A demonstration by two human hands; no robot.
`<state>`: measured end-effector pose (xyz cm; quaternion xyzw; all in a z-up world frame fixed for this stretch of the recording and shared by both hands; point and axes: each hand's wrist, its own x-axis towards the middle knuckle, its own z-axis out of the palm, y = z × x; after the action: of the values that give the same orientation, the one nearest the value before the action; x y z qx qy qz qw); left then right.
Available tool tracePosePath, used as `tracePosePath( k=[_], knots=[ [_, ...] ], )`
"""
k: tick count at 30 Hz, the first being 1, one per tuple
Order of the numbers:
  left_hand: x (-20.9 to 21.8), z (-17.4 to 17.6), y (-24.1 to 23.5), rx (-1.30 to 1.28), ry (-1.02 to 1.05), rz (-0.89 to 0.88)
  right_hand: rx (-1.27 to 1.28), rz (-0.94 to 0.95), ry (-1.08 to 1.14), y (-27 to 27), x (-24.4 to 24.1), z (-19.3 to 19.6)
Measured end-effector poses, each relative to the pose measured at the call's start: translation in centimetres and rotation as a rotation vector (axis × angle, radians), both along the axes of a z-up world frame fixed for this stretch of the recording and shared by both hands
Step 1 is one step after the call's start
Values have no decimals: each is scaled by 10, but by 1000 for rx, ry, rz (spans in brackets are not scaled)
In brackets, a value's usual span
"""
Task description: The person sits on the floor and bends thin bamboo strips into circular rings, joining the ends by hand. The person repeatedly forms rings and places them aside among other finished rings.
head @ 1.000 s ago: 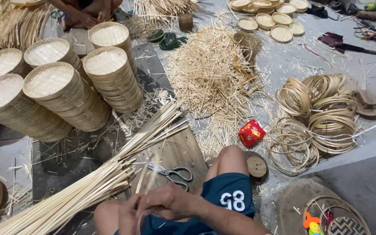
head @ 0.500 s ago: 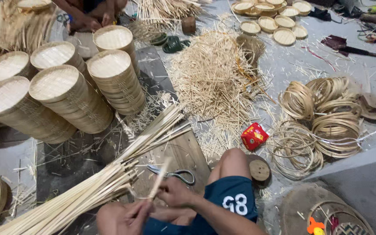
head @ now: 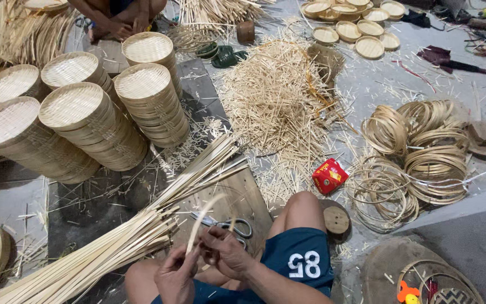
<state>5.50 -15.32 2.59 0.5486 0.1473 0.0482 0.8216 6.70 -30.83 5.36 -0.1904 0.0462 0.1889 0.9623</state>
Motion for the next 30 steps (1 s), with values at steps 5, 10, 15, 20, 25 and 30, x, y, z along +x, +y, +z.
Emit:
tracePosePath(
  k=[5, 10, 15, 20, 25, 30],
  knots=[
    [-4, 51, -26, 707, -263, 179, -165, 74, 62, 22, -4, -12],
    [-13, 53, -20, 1042, -537, 250, -91, 204, -6, 14, -2, -14],
    [2, -18, 37, 329, 98, -376, -1202, 90, -785, -16, 16, 9],
    [3, -117, 58, 79, 274, -601, -1627, -160, -1341, -10, 9, 40],
    [-8, -131, 52, -61, 236, -274, -1303, -21, -1026, -4, -1, 41],
    [-12, -86, 33, -226, 285, -204, -1449, -366, -788, -3, 0, 44]
  ],
)
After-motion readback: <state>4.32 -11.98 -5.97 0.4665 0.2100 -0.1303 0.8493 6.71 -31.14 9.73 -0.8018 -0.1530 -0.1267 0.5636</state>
